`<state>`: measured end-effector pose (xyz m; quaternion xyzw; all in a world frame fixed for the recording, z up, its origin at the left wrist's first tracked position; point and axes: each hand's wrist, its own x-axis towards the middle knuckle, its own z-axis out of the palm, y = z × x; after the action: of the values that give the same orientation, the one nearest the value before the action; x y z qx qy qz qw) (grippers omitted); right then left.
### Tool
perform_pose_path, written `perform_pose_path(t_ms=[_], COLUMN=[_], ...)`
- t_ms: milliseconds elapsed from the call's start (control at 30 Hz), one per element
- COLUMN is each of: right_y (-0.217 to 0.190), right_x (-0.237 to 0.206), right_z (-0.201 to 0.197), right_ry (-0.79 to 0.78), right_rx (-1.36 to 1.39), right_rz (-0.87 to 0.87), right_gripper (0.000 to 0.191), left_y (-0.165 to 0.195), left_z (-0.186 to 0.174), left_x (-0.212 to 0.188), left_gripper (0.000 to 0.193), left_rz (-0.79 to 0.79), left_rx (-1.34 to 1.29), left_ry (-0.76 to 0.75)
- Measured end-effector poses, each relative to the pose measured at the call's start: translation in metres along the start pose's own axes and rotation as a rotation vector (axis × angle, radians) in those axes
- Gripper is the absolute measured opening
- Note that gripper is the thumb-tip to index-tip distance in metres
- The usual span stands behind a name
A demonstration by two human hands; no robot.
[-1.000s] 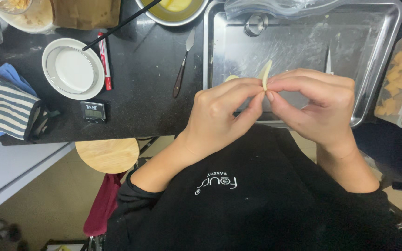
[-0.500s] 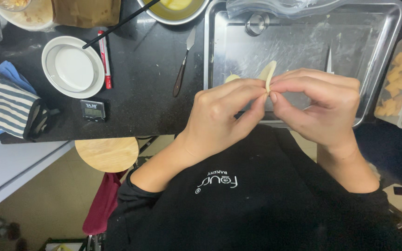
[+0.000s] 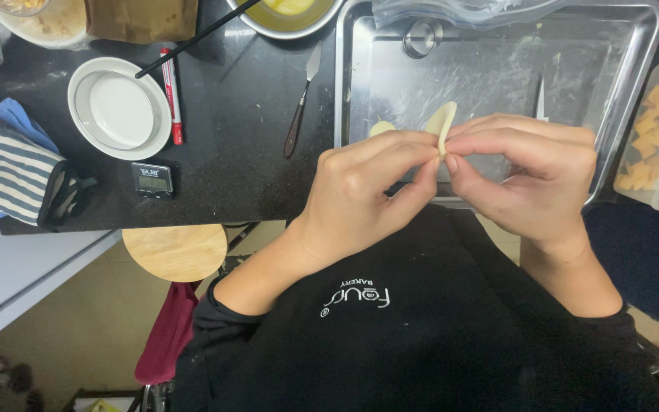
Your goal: The person repeatedly picks small round dough pieces from a tray, folds each in half, and pinches the edges to seal them. The folded pieces are placed back on the tray. The person continues this process for multiple pieces throughout the clip.
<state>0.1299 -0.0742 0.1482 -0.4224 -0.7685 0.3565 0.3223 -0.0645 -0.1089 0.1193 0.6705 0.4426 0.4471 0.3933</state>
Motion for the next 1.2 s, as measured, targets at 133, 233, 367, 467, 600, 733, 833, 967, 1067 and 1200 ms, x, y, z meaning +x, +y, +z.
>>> perform_pose_path(t_ms=[133, 233, 367, 467, 600, 733, 833, 967, 1067, 1200], right_y=[-0.0005, -0.0003, -0.0022, -0.0060, -0.0095, -0.0085, -0.0068, -0.0059, -0.0066, -0.0055], right_x=[-0.0002, 0.0000, 0.0003, 0.0004, 0.0006, -0.0002, -0.0021, -0.0033, -0.0026, -0.0029], right_z=[-0.0003, -0.0006, -0.0007, -0.0011, 0.0033, 0.0039, 0.0034, 0.0037, 0.0037, 0.0050], right_ry=[-0.005, -0.010, -0.007, -0.007, 0.020, 0.028, 0.030, 0.041, 0.041, 0.036], right_rx=[0.027, 0.053, 0.074, -0.007, -0.127, -0.065, -0.014, 0.055, 0.083, -0.004], right_rz=[0.030, 0.039, 0.056, 0.033, -0.030, 0.008, 0.056, 0.094, 0.098, 0.027], right_gripper=[0.012, 0.012, 0.011, 0.010, 0.009, 0.008, 0.009, 0.009, 0.010, 0.010], left_y=[0.0004, -0.0005, -0.0028, -0.0041, -0.0048, -0.0054, -0.0059, -0.0065, -0.0059, -0.0053], left_z=[0.0005, 0.0009, 0.0011, 0.0014, 0.0022, 0.0032, 0.0035, 0.0023, 0.0015, 0.0018], left_x=[-0.0001, -0.0002, -0.0001, 0.0000, 0.0004, 0.0007, 0.0006, 0.0005, 0.0006, 0.0010], left_gripper=[0.013, 0.014, 0.014, 0.015, 0.015, 0.015, 0.015, 0.015, 0.015, 0.015], left_rz=[-0.007, -0.021, -0.016, -0.012, -0.019, -0.033, -0.038, -0.054, -0.055, -0.041], left_rx=[-0.006, -0.022, -0.053, -0.058, -0.027, -0.073, -0.112, -0.147, -0.157, -0.105], left_ry=[0.016, 0.012, 0.025, 0.032, 0.037, 0.039, 0.046, 0.043, 0.044, 0.041])
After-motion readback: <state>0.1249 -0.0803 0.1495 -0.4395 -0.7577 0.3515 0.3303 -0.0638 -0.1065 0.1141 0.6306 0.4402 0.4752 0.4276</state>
